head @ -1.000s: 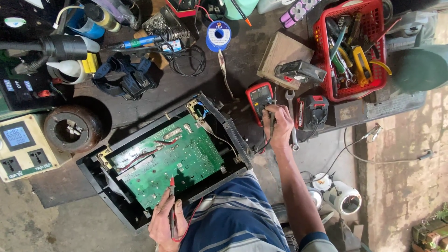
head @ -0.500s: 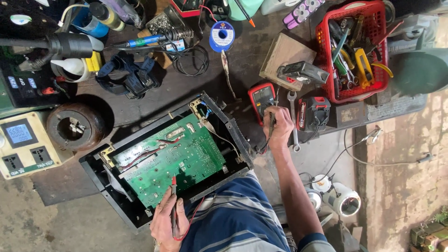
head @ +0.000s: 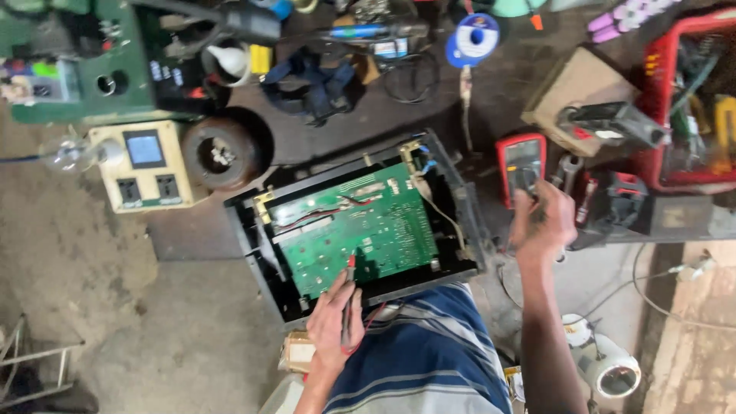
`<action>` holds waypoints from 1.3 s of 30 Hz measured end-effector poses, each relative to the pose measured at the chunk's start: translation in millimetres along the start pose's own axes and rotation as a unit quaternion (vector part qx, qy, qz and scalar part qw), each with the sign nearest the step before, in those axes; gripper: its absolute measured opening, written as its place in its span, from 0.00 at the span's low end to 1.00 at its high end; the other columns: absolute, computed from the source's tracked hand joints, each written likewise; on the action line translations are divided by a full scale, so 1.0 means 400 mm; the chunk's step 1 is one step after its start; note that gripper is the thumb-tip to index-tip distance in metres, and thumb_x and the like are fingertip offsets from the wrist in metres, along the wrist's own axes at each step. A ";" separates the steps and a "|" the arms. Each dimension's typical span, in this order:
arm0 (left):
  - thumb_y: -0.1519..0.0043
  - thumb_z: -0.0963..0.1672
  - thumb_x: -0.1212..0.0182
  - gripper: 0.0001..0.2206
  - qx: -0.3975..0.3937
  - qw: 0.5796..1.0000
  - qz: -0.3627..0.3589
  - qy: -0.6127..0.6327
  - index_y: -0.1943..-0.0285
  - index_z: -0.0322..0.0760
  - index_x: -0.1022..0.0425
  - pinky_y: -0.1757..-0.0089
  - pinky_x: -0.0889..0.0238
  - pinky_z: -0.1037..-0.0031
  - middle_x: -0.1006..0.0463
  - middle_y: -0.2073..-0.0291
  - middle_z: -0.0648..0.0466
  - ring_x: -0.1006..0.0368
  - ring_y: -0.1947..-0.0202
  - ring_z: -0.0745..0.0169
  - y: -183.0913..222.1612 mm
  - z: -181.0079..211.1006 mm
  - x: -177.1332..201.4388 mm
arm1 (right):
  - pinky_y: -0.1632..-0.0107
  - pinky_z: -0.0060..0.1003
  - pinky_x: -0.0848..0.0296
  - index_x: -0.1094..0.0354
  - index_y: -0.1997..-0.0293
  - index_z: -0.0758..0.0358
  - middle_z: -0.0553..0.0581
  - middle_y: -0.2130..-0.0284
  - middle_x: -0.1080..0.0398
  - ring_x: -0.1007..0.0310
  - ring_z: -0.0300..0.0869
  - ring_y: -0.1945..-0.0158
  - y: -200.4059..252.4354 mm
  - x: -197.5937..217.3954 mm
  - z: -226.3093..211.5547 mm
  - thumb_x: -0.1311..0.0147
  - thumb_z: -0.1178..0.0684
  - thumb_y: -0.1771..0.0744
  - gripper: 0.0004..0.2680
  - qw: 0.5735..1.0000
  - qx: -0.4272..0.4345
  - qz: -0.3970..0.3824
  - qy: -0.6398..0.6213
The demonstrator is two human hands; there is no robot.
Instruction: Testing the internal circuitry of an electronic device using a multimeter to diagnose faults.
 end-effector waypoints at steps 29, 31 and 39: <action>0.38 0.36 0.36 0.07 -0.007 0.997 -0.008 0.073 0.53 0.21 0.22 0.51 0.20 0.68 0.18 0.54 0.32 0.16 0.53 0.44 -0.006 -0.007 0.016 | 0.64 0.38 0.22 0.30 0.56 0.71 0.61 0.66 0.24 0.24 0.46 0.66 0.153 -0.017 -0.540 0.42 0.66 0.35 0.06 0.927 0.245 -0.122 -0.255; 0.38 0.36 0.36 0.07 -0.002 0.997 -0.013 0.075 0.52 0.22 0.22 0.50 0.20 0.68 0.18 0.53 0.33 0.16 0.53 0.44 -0.001 -0.012 0.015 | 0.65 0.37 0.23 0.30 0.56 0.71 0.60 0.65 0.24 0.24 0.46 0.66 0.153 -0.017 -0.541 0.42 0.67 0.35 0.06 0.926 0.250 -0.120 -0.256; 0.37 0.37 0.37 0.08 0.001 0.997 -0.018 0.081 0.51 0.23 0.22 0.50 0.20 0.68 0.19 0.52 0.32 0.17 0.52 0.44 0.002 -0.015 0.012 | 0.65 0.37 0.23 0.30 0.57 0.71 0.59 0.65 0.24 0.23 0.46 0.67 0.150 -0.015 -0.546 0.42 0.66 0.35 0.05 0.927 0.255 -0.118 -0.249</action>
Point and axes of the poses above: each hand's wrist, its own y-axis away from the middle knuckle, its own x-axis out of the back of the hand, z = x × y, the point moved 8 cm from there along -y, towards the middle knuckle
